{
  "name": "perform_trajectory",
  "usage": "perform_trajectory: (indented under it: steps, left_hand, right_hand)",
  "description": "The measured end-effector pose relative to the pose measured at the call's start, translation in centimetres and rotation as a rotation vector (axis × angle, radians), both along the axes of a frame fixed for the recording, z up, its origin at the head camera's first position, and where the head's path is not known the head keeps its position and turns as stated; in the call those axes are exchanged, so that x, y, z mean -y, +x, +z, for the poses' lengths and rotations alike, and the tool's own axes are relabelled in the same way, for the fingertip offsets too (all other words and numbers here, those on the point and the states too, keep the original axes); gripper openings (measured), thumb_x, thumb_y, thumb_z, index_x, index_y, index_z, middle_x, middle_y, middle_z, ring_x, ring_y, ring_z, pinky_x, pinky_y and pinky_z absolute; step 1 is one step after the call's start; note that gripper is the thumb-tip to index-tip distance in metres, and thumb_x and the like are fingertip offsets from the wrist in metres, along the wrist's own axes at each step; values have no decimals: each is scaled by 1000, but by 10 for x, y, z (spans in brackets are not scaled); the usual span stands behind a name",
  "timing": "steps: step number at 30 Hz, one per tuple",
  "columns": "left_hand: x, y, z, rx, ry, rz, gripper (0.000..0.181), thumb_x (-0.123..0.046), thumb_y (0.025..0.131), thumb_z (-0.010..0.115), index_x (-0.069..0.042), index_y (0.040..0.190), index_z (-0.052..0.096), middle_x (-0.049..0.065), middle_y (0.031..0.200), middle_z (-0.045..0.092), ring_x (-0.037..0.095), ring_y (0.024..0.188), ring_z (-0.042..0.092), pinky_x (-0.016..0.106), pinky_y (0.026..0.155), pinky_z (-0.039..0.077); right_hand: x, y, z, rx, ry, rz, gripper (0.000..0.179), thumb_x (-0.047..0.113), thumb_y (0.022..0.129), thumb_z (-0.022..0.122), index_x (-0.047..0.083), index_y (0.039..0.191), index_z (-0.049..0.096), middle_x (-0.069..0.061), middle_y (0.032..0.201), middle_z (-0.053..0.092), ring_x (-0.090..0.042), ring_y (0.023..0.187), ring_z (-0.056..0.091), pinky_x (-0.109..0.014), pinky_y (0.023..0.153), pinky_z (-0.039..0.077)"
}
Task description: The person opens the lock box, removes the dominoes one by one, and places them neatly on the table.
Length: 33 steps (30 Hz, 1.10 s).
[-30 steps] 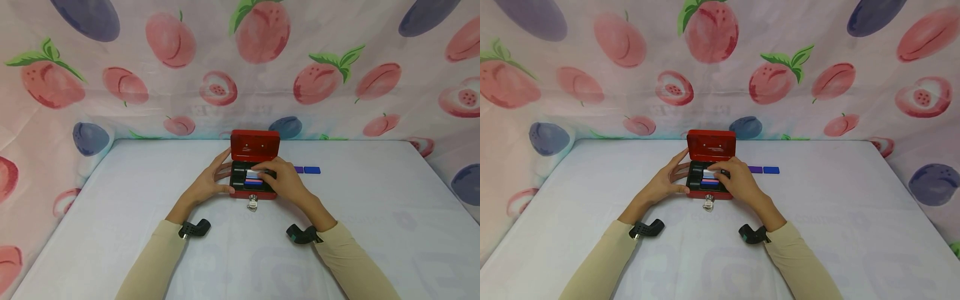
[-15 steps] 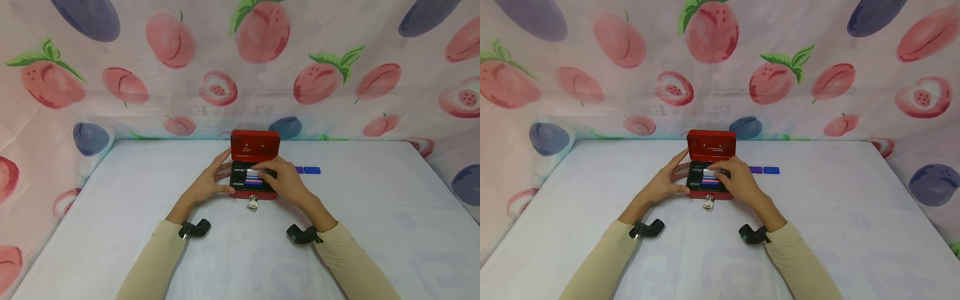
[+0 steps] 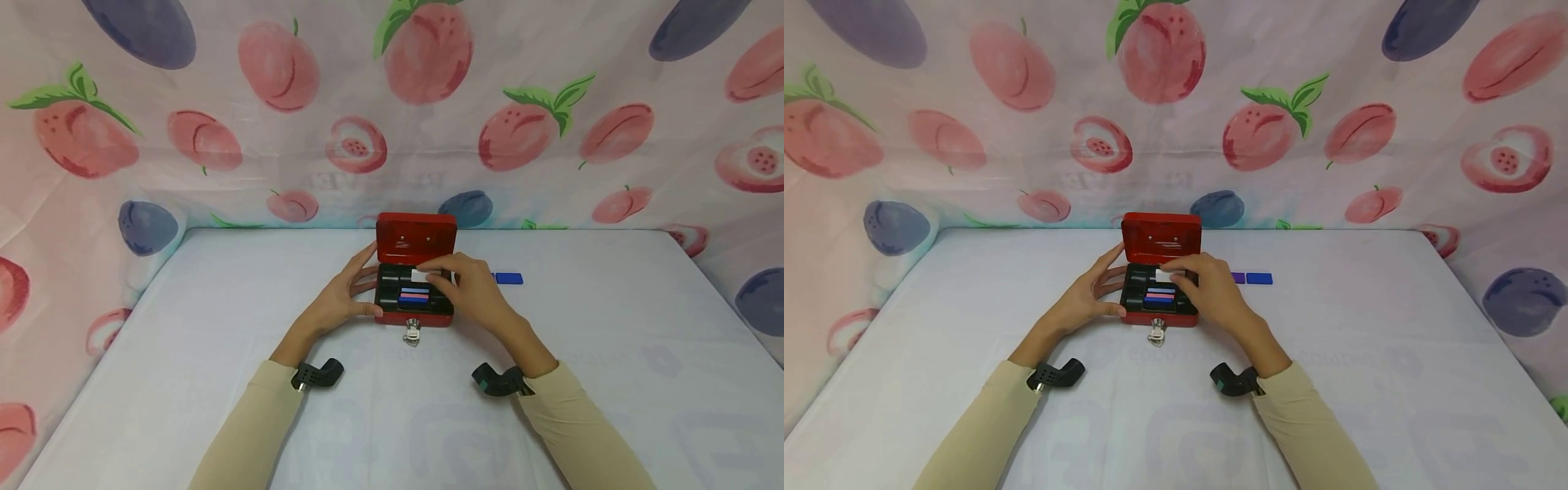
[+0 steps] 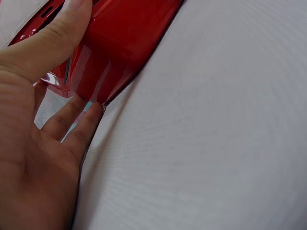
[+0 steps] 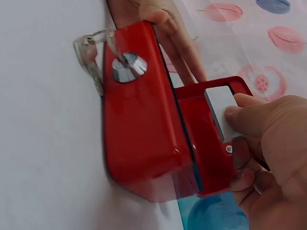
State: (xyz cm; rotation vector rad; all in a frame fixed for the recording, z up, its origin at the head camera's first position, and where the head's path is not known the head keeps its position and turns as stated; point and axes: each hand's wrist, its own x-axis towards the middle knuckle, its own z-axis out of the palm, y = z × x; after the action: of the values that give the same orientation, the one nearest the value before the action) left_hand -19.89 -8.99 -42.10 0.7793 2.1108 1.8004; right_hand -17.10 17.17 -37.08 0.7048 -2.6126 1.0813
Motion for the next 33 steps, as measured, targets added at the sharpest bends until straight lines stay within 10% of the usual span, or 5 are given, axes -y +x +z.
perform_trajectory:
  steps: [19,33]
  left_hand:
    - [1,1,-2,-13,-20,6,107,-2,74,80,-38,152,17,-2,156,16,30,133,38,41,102,42]
    - [-3,14,22,22,-16,2,105,2,75,78,-26,155,15,4,157,16,35,133,36,46,104,39]
  right_hand:
    - [-16,-1,9,31,-44,-4,24,12,90,68,21,112,73,7,94,66,-13,74,52,-27,60,49]
    - [-40,6,15,-15,-57,-27,24,14,90,68,21,112,73,7,94,67,-11,73,53,-24,59,48]
